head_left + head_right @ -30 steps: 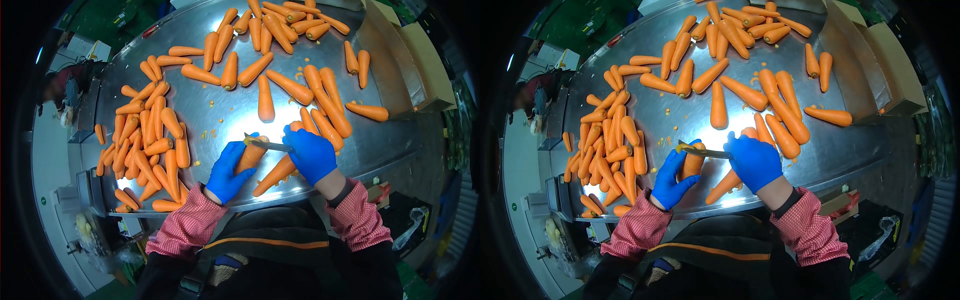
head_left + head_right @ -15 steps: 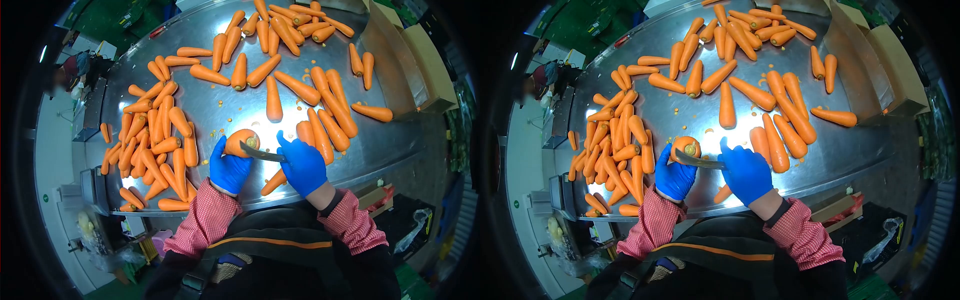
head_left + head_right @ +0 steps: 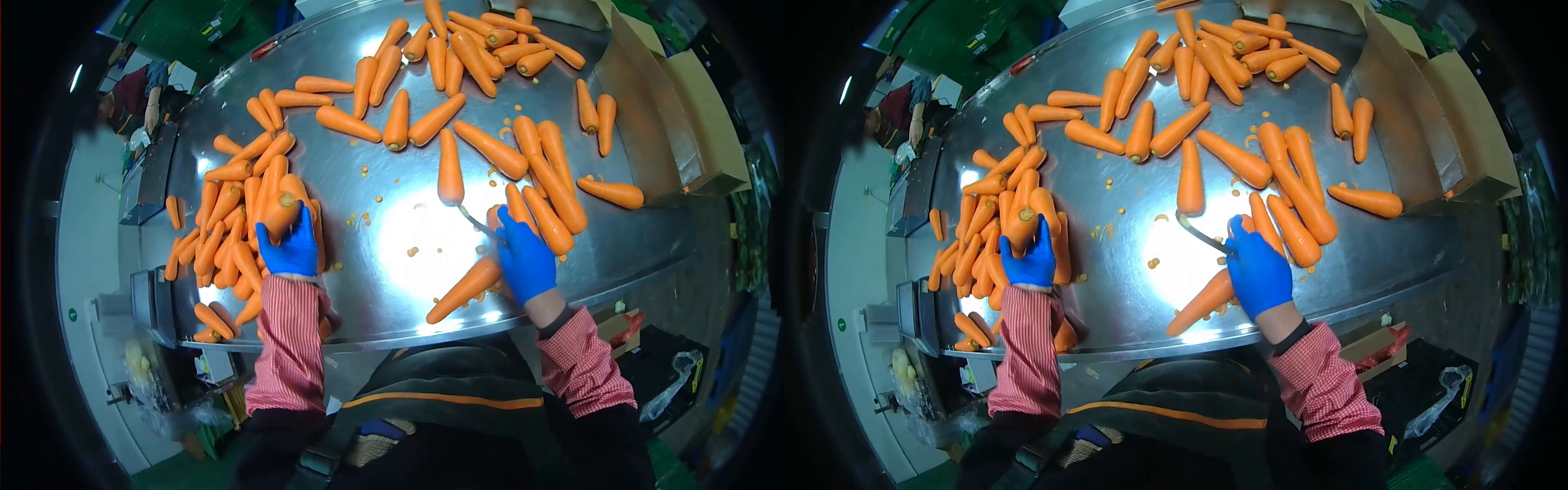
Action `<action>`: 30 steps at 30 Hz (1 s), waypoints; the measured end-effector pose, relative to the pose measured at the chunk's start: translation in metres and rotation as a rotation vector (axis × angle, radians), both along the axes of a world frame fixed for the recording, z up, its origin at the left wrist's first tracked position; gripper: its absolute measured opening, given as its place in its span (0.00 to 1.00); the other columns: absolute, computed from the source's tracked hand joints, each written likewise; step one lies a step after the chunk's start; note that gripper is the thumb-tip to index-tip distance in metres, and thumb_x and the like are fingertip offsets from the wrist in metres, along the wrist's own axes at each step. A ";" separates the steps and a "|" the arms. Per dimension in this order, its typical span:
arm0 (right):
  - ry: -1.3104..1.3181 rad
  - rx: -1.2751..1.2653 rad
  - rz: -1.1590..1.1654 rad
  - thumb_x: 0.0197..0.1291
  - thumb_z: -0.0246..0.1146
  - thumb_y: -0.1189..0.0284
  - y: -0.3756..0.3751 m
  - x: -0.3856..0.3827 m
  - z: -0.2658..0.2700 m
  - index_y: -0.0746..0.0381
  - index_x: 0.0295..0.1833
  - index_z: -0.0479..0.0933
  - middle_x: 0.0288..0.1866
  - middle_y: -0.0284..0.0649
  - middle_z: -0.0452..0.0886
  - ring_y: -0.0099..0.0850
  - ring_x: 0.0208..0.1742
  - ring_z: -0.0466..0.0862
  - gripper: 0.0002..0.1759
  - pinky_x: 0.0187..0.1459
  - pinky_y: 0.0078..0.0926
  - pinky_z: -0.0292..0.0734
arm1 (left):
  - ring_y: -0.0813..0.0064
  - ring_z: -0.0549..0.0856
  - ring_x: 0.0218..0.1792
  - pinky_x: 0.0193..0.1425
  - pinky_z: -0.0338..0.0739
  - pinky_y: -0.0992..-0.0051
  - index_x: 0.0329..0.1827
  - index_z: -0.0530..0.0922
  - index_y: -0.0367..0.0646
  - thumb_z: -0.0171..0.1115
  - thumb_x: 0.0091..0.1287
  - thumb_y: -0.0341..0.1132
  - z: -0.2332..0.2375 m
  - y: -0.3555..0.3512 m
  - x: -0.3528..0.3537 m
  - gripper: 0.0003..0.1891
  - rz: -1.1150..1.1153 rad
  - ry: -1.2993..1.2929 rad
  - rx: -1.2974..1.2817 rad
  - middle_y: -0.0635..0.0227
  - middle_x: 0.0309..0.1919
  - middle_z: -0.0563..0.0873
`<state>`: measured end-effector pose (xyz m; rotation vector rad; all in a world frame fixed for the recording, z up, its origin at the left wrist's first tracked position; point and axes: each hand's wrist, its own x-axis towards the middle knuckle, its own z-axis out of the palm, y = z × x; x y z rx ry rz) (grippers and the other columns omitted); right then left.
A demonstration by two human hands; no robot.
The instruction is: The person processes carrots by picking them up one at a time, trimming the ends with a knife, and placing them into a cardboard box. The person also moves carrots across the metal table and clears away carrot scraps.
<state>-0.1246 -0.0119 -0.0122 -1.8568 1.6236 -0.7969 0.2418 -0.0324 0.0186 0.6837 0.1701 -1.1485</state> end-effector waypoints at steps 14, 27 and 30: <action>0.168 0.014 -0.099 0.64 0.60 0.66 0.018 -0.045 -0.004 0.60 0.62 0.71 0.39 0.48 0.80 0.44 0.41 0.83 0.22 0.40 0.37 0.79 | 0.51 0.69 0.68 0.73 0.63 0.64 0.73 0.56 0.37 0.72 0.47 0.62 -0.091 -0.163 -0.190 0.56 -1.226 -1.839 0.555 0.45 0.68 0.68; 0.172 -0.224 0.133 0.57 0.63 0.71 -0.019 -0.030 0.055 0.58 0.57 0.75 0.35 0.39 0.80 0.35 0.35 0.83 0.21 0.34 0.30 0.78 | 0.66 0.72 0.66 0.69 0.68 0.65 0.73 0.60 0.42 0.69 0.61 0.31 -0.001 -0.006 -0.151 0.37 -1.236 -1.429 -0.126 0.60 0.65 0.71; 0.208 -0.380 0.200 0.56 0.63 0.71 -0.026 -0.018 0.061 0.58 0.55 0.76 0.31 0.38 0.78 0.34 0.32 0.82 0.19 0.30 0.30 0.76 | 0.61 0.72 0.66 0.70 0.67 0.65 0.70 0.64 0.41 0.69 0.60 0.31 0.009 0.008 -0.148 0.35 -1.160 -1.629 -0.209 0.58 0.65 0.71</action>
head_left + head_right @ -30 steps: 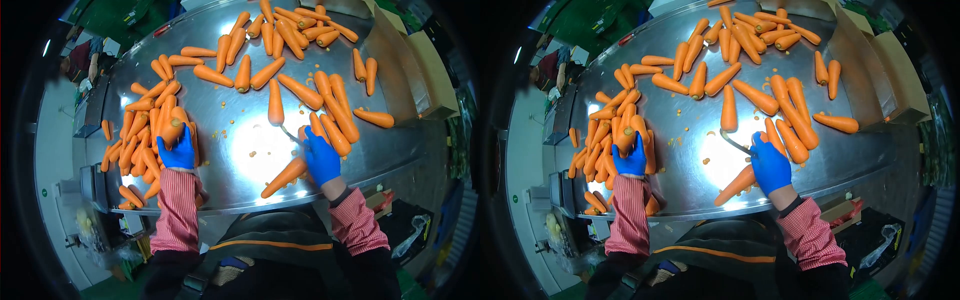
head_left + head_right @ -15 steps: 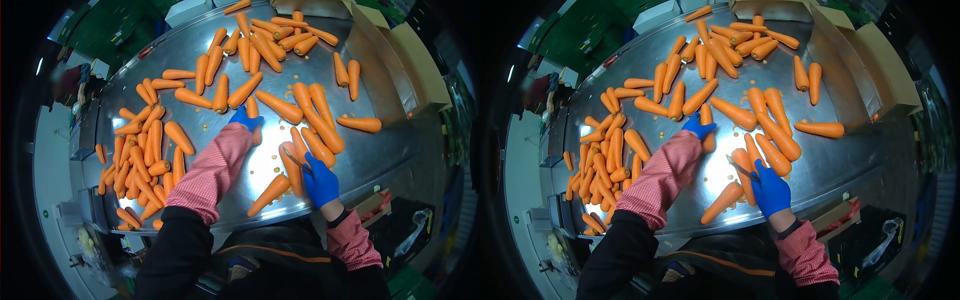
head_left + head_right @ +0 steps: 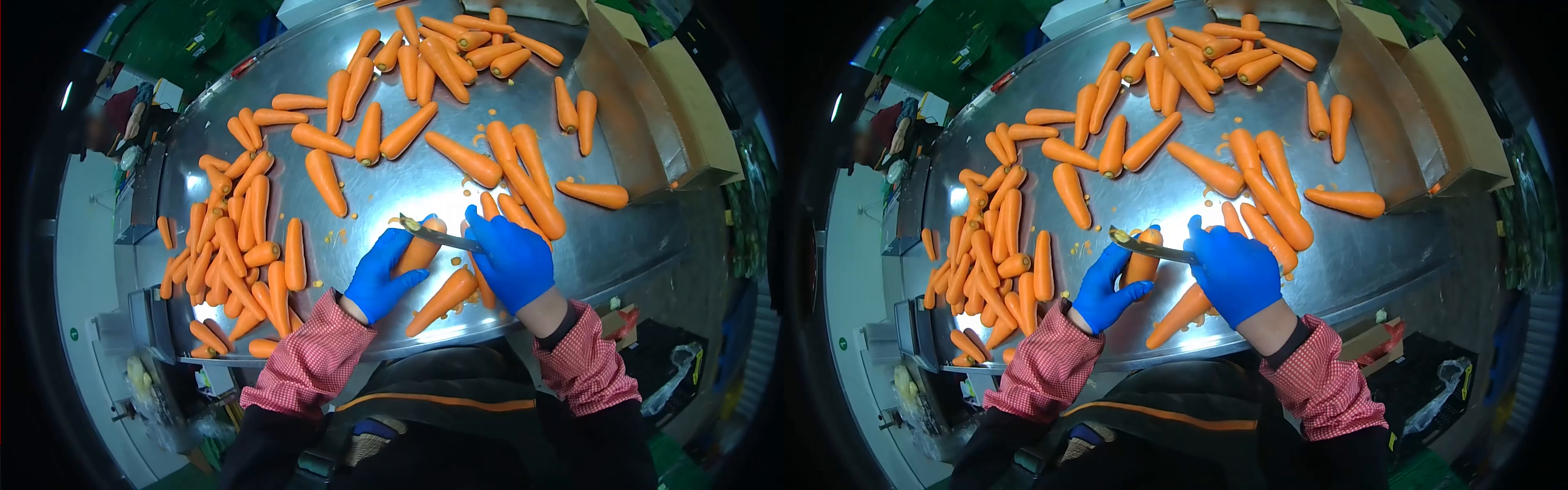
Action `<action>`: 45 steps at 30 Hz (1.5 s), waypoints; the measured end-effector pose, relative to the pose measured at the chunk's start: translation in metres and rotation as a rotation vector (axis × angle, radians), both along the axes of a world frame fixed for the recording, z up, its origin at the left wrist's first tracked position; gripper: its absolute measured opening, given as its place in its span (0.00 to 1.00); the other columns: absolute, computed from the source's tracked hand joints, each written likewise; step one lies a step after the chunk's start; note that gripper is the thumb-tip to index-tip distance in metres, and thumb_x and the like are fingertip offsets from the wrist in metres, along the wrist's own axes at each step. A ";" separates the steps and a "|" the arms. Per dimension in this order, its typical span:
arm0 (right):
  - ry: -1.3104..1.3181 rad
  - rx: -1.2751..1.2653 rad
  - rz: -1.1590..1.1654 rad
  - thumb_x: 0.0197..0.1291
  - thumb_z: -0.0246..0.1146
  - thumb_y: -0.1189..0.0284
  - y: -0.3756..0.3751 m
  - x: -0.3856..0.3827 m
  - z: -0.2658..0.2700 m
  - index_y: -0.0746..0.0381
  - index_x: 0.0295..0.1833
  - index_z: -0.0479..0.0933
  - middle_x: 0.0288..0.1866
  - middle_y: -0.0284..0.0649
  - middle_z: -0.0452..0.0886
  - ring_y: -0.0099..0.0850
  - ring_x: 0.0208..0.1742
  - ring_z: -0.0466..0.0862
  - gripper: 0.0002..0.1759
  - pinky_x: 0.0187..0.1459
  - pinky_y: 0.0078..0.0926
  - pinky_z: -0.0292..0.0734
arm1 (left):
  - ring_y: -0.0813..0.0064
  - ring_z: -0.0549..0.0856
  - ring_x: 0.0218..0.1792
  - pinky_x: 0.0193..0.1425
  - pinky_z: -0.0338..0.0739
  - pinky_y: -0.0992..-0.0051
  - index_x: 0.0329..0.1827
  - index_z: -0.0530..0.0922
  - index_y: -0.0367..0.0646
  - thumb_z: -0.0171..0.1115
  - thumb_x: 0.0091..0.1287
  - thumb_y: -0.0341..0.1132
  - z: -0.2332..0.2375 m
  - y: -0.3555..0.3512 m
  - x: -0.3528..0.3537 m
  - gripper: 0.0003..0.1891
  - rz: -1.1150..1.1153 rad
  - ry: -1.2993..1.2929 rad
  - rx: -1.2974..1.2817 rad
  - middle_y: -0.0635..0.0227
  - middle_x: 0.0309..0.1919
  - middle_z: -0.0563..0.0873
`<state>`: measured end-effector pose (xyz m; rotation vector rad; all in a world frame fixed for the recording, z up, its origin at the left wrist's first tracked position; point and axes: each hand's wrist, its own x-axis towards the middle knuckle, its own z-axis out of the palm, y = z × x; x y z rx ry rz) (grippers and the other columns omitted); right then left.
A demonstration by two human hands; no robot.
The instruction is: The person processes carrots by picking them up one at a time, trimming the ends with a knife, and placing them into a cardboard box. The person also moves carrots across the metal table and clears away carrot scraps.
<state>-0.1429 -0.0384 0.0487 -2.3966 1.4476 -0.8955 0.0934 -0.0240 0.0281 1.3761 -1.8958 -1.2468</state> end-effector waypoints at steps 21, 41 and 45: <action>0.035 -0.009 0.003 0.55 0.63 0.71 0.025 0.044 -0.028 0.60 0.63 0.71 0.27 0.36 0.70 0.29 0.26 0.76 0.27 0.26 0.29 0.71 | 0.52 0.80 0.57 0.61 0.79 0.56 0.64 0.62 0.34 0.53 0.71 0.45 -0.012 0.014 0.010 0.27 0.802 1.640 0.861 0.46 0.56 0.77; -0.073 0.462 -0.192 0.63 0.60 0.71 0.008 -0.001 -0.071 0.60 0.60 0.73 0.40 0.48 0.81 0.44 0.42 0.83 0.20 0.43 0.35 0.78 | 0.58 0.77 0.59 0.63 0.74 0.64 0.71 0.63 0.46 0.58 0.69 0.44 -0.070 -0.156 0.085 0.29 0.738 0.737 0.278 0.55 0.59 0.77; -0.095 0.458 -0.228 0.62 0.61 0.72 0.003 -0.016 -0.066 0.61 0.61 0.73 0.38 0.47 0.80 0.43 0.40 0.82 0.21 0.42 0.34 0.77 | 0.55 0.79 0.58 0.63 0.72 0.61 0.74 0.58 0.47 0.62 0.64 0.39 -0.109 -0.237 -0.003 0.36 0.333 -0.091 -0.226 0.51 0.60 0.76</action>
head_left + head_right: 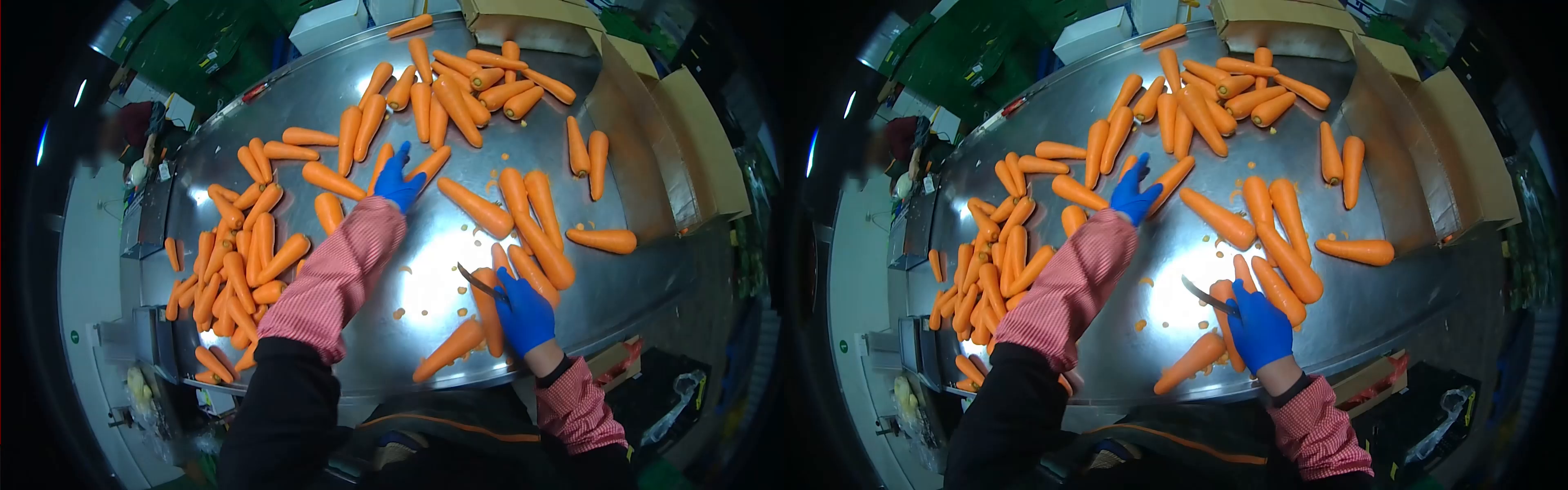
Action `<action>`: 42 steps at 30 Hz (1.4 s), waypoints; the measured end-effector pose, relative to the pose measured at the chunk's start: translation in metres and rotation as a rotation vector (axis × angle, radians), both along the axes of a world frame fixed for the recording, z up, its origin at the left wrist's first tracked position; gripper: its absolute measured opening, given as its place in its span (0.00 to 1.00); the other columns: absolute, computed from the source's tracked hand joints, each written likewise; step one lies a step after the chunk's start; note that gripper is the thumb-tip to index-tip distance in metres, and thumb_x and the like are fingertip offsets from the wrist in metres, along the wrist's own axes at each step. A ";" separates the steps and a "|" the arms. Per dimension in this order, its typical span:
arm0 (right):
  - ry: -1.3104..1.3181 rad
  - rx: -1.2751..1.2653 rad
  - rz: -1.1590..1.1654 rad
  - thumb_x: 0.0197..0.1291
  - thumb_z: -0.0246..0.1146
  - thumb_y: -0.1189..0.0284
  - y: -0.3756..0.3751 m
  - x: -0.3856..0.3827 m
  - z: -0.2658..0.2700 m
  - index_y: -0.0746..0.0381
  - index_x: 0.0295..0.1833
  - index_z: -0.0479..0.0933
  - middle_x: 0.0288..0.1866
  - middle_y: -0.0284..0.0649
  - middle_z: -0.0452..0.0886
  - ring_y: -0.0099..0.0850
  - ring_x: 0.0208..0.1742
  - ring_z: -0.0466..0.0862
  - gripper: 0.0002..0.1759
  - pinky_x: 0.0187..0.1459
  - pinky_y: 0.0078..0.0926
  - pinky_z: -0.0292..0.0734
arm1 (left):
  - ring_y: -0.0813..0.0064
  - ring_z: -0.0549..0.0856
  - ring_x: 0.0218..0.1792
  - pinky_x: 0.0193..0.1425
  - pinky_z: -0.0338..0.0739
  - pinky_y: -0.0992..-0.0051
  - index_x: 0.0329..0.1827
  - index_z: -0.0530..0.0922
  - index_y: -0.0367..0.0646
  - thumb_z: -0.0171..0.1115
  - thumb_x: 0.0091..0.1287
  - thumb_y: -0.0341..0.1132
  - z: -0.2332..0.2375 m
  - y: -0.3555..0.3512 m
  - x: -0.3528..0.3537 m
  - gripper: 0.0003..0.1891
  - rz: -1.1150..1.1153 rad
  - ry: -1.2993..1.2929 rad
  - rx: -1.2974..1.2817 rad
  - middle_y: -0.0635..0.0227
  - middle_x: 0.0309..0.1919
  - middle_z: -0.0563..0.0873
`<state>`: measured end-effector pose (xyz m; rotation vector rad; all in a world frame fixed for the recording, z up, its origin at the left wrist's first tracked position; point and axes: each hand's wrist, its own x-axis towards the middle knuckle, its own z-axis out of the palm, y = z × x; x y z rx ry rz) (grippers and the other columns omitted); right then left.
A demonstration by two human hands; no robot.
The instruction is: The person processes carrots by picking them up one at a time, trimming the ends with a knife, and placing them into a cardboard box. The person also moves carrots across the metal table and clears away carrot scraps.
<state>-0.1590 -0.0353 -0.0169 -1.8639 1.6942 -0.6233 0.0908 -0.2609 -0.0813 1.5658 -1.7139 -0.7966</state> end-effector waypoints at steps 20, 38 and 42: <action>0.081 -0.374 0.107 0.58 0.63 0.73 -0.032 -0.004 0.054 0.60 0.55 0.77 0.39 0.42 0.80 0.40 0.38 0.82 0.17 0.37 0.31 0.77 | 0.64 0.73 0.60 0.66 0.68 0.67 0.67 0.68 0.41 0.69 0.55 0.23 0.088 0.184 -0.016 0.34 -0.367 0.163 0.183 0.63 0.53 0.72; 0.233 -0.380 0.193 0.60 0.62 0.70 -0.014 0.006 0.067 0.57 0.51 0.78 0.27 0.36 0.76 0.32 0.28 0.81 0.13 0.28 0.29 0.76 | 0.60 0.76 0.51 0.60 0.69 0.68 0.67 0.71 0.45 0.69 0.52 0.23 0.131 0.213 -0.016 0.35 -0.322 -0.001 0.011 0.60 0.47 0.74; 0.161 -0.210 0.146 0.61 0.61 0.68 -0.012 0.000 0.050 0.54 0.54 0.78 0.38 0.41 0.81 0.40 0.39 0.83 0.15 0.39 0.32 0.79 | 0.62 0.76 0.53 0.61 0.70 0.68 0.67 0.71 0.44 0.69 0.54 0.24 0.123 0.217 -0.010 0.34 -0.359 0.030 0.038 0.61 0.49 0.74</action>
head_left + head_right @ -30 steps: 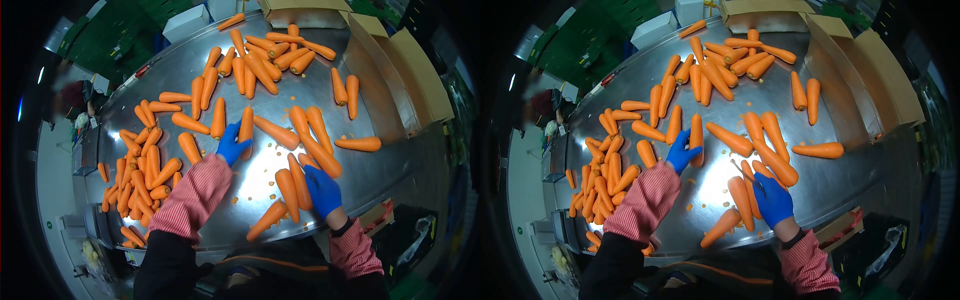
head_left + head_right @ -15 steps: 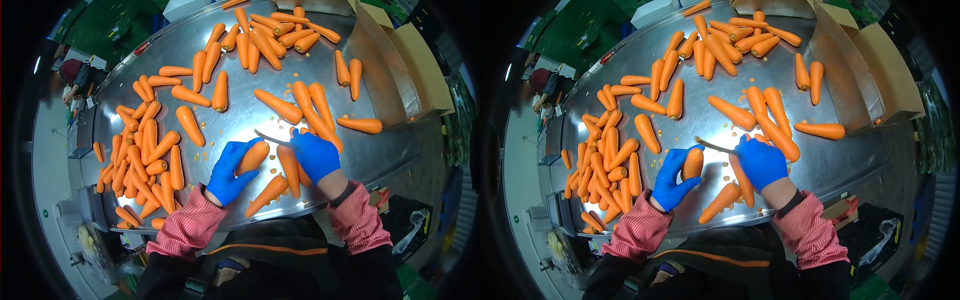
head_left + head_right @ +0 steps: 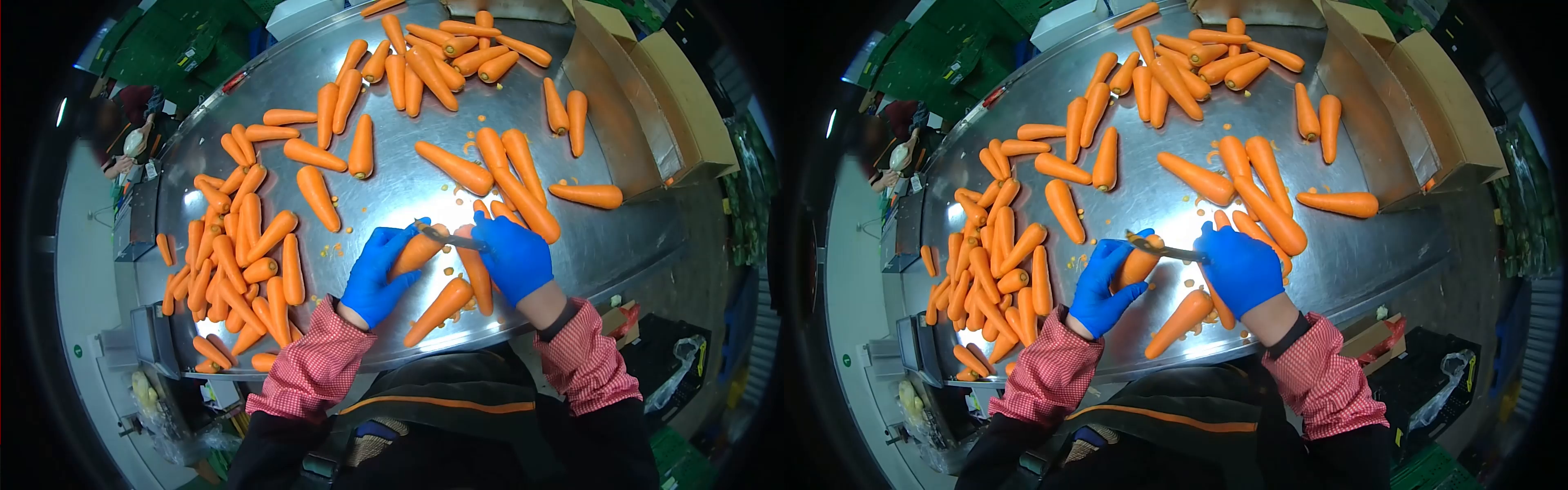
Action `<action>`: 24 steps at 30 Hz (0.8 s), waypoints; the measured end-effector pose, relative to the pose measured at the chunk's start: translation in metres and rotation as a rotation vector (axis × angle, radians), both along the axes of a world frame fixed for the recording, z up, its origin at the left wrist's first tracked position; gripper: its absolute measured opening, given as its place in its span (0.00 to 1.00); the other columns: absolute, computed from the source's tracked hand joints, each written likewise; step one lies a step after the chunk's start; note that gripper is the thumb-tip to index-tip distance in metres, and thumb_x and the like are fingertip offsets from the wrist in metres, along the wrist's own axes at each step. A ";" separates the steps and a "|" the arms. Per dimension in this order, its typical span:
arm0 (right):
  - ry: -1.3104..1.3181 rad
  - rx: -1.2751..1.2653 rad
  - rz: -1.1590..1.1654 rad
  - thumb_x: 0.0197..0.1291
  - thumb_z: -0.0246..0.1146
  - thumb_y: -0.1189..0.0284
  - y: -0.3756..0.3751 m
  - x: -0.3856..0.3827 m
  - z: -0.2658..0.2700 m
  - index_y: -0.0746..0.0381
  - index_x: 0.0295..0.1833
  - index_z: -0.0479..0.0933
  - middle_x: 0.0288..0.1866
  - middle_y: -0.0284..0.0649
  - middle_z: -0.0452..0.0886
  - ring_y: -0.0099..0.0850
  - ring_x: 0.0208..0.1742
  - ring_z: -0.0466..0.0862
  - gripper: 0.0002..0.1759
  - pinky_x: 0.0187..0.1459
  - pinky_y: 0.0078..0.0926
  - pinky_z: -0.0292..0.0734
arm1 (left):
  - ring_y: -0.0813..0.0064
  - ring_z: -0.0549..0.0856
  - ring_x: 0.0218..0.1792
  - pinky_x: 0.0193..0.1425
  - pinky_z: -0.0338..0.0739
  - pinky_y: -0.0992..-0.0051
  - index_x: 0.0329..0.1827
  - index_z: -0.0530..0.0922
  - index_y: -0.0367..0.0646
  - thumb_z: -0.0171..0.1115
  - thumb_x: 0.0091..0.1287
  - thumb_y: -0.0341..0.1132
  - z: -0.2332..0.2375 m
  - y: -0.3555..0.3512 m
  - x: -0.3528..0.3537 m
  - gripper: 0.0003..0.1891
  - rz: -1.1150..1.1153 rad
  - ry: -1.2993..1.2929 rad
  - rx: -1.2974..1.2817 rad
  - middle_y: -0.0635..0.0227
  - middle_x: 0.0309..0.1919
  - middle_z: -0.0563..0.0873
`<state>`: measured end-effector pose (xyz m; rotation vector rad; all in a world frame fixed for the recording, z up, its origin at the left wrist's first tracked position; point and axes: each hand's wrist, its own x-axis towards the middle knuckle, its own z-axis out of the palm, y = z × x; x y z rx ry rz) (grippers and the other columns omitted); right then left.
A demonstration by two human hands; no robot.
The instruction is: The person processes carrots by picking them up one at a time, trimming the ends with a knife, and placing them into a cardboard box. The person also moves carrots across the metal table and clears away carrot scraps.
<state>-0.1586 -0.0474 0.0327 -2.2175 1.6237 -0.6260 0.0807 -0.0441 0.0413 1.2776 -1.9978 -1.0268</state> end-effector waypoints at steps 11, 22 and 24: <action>-0.273 -0.006 -0.032 0.61 0.59 0.74 0.019 0.007 -0.026 0.60 0.58 0.75 0.42 0.44 0.80 0.41 0.41 0.82 0.18 0.43 0.31 0.78 | 0.55 0.77 0.59 0.64 0.74 0.54 0.65 0.63 0.37 0.61 0.67 0.35 -0.029 0.006 0.008 0.27 0.569 1.457 0.800 0.51 0.55 0.76; 0.034 -0.133 0.033 0.55 0.62 0.72 0.016 0.052 -0.020 0.59 0.57 0.76 0.33 0.40 0.76 0.34 0.33 0.80 0.21 0.32 0.30 0.76 | 0.53 0.80 0.56 0.62 0.77 0.58 0.62 0.66 0.33 0.52 0.72 0.43 -0.019 0.033 -0.008 0.24 0.764 1.774 1.091 0.48 0.55 0.77; -0.043 -0.020 0.015 0.58 0.61 0.70 0.009 0.036 -0.050 0.57 0.58 0.76 0.36 0.42 0.78 0.36 0.36 0.82 0.20 0.34 0.33 0.77 | 0.55 0.79 0.57 0.64 0.75 0.58 0.61 0.68 0.34 0.53 0.71 0.43 -0.027 0.041 0.005 0.23 0.666 1.880 1.088 0.50 0.55 0.78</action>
